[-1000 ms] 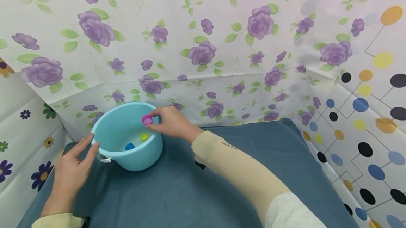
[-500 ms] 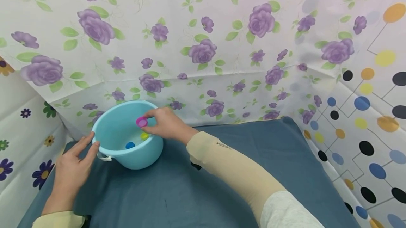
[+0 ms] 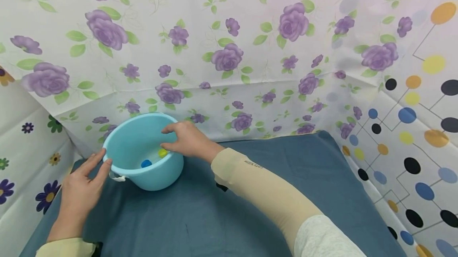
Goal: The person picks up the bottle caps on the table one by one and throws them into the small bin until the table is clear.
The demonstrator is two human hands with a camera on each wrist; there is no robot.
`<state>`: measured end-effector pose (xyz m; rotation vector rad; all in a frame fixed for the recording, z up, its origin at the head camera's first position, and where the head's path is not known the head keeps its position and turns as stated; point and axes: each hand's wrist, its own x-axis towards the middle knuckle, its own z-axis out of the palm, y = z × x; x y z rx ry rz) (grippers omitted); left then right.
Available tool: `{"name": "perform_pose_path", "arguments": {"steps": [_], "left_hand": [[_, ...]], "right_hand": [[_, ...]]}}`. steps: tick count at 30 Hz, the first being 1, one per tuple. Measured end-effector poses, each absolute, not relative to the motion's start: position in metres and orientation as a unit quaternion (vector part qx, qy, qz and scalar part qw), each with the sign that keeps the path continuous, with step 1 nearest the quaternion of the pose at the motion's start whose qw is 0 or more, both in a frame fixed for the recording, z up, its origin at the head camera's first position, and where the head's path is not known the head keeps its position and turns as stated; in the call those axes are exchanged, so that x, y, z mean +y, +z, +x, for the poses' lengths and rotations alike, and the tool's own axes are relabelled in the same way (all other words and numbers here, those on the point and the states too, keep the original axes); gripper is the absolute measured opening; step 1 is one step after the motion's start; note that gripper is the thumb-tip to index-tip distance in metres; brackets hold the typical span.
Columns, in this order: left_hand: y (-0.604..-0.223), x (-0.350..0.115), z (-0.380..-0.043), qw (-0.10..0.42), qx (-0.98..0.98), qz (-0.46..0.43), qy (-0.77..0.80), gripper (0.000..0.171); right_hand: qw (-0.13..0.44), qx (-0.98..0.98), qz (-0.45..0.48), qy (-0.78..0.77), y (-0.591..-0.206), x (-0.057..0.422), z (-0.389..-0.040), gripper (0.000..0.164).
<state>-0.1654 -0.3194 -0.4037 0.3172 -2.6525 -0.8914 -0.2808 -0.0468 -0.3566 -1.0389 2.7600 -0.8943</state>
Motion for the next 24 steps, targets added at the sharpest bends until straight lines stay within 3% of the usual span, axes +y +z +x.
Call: {"name": "perform_pose_path", "arguments": {"steps": [13,24], "left_hand": [[-0.403,-0.319,-0.165,0.167,-0.93,0.109,-0.31,0.053],[-0.403,-0.318,-0.165,0.167,-0.931,0.112,-0.305,0.053]], "right_hand": [[0.015,0.888,-0.345,-0.304,-0.357,-0.035,-0.28,0.043],[0.005,0.881,-0.312,-0.354,-0.36,0.01,-0.285,0.043]]}}
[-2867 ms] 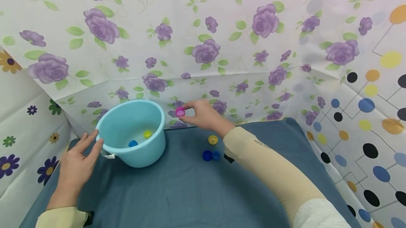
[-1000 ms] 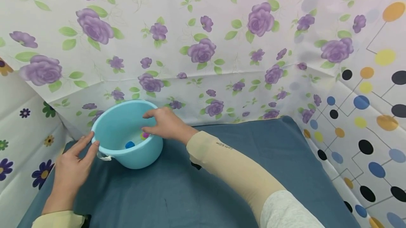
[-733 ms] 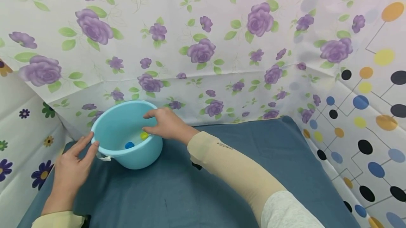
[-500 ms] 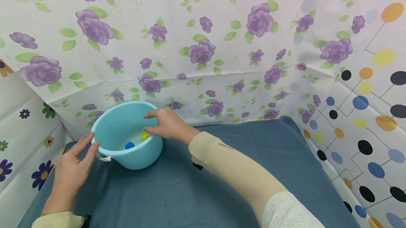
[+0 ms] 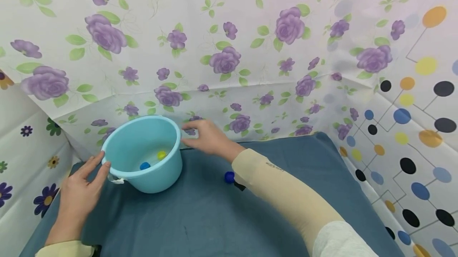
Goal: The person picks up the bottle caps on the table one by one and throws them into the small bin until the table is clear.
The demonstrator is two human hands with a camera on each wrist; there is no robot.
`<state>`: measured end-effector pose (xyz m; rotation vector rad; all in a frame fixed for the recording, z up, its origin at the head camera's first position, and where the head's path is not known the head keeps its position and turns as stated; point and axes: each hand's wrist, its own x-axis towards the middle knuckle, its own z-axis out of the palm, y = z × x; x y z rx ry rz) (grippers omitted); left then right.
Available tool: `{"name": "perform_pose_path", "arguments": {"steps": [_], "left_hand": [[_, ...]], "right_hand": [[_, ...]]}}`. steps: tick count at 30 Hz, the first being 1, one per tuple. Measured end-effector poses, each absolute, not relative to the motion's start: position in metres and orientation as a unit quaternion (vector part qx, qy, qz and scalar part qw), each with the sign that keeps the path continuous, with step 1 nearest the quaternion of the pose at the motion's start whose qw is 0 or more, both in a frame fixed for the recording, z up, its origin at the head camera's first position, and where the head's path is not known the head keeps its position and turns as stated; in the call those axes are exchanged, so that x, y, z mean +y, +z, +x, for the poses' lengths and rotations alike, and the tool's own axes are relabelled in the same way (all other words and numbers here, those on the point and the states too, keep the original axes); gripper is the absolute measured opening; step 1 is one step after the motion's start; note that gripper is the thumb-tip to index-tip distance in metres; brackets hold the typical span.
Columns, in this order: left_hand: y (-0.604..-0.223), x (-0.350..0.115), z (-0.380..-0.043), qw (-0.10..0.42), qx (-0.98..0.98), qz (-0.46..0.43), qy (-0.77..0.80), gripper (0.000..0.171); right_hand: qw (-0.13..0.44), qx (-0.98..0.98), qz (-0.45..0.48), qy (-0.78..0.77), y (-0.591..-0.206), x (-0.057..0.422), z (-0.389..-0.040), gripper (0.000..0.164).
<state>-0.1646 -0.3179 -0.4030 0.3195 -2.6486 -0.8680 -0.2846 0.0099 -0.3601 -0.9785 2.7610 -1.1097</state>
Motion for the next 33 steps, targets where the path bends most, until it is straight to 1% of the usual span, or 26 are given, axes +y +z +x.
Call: {"name": "perform_pose_path", "arguments": {"steps": [5,10,13,17,25,33], "left_hand": [[-0.403,-0.317,-0.164,0.166,-0.931,0.115,-0.303,0.053],[-0.403,-0.318,-0.164,0.162,-0.931,0.11,-0.307,0.054],[-0.403,-0.318,-0.164,0.16,-0.931,0.11,-0.308,0.055],[-0.403,-0.318,-0.164,0.164,-0.931,0.109,-0.307,0.054],[-0.405,-0.318,-0.164,0.164,-0.929,0.111,-0.314,0.054],[-0.406,-0.32,-0.166,0.168,-0.927,0.113,-0.317,0.053]], "right_hand": [[-0.001,0.887,-0.285,-0.364,-0.37,0.042,-0.289,0.042],[-0.037,0.897,-0.26,-0.354,-0.386,0.072,-0.294,0.04],[-0.045,0.905,-0.237,-0.35,-0.394,0.089,-0.295,0.039],[-0.041,0.909,-0.212,-0.356,-0.403,0.107,-0.295,0.04],[-0.009,0.906,-0.175,-0.385,-0.429,0.133,-0.297,0.042],[-0.005,0.921,-0.147,-0.361,-0.464,0.153,-0.299,0.048]]}}
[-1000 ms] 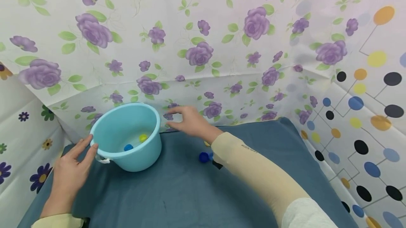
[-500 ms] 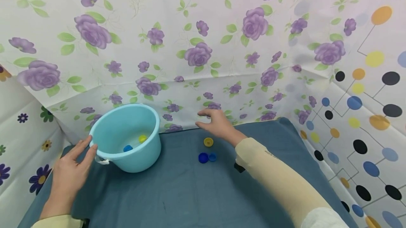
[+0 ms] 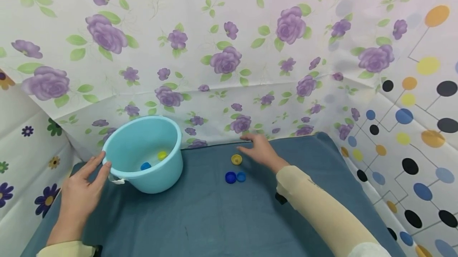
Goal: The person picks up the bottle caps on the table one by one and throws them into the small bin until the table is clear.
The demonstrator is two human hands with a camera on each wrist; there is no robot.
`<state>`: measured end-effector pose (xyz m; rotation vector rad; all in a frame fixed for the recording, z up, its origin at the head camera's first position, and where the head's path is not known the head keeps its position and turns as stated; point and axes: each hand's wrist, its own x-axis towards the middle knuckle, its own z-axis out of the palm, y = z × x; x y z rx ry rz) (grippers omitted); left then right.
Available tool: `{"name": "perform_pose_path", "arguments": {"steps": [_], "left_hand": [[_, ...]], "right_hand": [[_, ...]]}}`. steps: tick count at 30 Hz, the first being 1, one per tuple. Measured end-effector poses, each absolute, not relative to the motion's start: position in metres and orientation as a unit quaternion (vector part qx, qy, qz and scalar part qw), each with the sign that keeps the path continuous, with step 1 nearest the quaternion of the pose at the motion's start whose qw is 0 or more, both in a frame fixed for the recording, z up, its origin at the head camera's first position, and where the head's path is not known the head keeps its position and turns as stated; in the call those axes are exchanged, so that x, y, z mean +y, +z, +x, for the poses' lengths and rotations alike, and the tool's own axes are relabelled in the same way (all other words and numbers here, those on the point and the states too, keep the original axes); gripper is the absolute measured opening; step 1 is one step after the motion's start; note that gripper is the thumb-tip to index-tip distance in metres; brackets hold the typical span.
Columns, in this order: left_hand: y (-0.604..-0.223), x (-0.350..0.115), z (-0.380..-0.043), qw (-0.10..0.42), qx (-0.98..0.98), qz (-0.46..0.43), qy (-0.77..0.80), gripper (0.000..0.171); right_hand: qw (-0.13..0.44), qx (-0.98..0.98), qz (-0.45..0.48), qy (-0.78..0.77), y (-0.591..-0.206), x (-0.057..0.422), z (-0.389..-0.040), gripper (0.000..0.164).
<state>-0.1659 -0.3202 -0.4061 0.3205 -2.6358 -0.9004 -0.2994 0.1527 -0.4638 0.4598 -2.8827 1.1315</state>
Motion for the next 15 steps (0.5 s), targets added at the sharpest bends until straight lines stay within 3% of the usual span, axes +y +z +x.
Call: {"name": "perform_pose_path", "arguments": {"steps": [15], "left_hand": [[-0.406,-0.321,-0.166,0.164,-0.924,0.117,-0.326,0.053]], "right_hand": [[-0.027,-0.932,0.11,0.345,-0.507,0.159,-0.295,0.054]]}}
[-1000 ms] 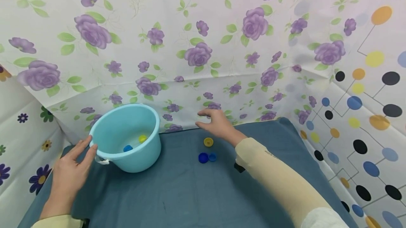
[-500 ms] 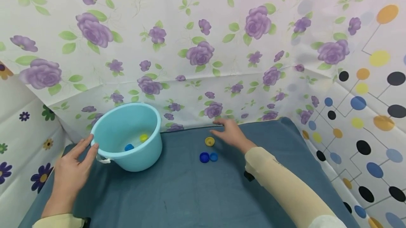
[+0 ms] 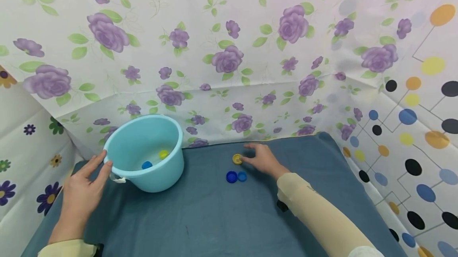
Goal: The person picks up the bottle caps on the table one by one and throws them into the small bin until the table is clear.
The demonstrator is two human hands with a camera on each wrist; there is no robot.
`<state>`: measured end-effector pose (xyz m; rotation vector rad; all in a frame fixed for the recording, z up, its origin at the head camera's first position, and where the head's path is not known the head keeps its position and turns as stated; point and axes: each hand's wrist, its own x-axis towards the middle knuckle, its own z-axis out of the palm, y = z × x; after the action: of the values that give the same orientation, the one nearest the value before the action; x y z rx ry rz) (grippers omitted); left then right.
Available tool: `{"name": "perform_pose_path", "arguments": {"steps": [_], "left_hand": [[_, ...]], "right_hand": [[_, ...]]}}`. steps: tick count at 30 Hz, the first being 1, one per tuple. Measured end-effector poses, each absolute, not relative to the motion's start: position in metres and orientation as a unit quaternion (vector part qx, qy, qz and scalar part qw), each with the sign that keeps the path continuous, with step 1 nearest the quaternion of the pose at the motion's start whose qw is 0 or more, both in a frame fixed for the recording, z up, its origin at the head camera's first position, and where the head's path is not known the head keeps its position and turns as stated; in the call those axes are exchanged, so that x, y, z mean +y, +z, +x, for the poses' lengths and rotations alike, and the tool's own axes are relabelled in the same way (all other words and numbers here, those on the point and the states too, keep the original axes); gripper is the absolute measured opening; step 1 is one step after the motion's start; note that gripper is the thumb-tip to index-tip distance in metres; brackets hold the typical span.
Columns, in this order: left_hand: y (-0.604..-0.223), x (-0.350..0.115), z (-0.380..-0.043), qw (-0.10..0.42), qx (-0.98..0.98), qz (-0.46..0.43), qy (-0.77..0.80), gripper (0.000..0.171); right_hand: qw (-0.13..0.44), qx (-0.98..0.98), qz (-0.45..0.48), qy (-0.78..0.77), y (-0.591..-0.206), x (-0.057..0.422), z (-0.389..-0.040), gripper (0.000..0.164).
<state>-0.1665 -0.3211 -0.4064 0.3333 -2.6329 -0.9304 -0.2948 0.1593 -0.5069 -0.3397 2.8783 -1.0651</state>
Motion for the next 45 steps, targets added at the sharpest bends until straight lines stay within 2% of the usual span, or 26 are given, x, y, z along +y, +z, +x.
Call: {"name": "perform_pose_path", "arguments": {"steps": [20,45], "left_hand": [[-0.407,-0.32,-0.165,0.164,-0.924,0.12,-0.324,0.052],[-0.405,-0.32,-0.165,0.172,-0.923,0.116,-0.324,0.052]], "right_hand": [[0.047,0.936,-0.13,-0.323,-0.52,0.154,-0.297,0.059],[0.083,0.939,-0.11,-0.316,-0.525,0.147,-0.3,0.059]]}}
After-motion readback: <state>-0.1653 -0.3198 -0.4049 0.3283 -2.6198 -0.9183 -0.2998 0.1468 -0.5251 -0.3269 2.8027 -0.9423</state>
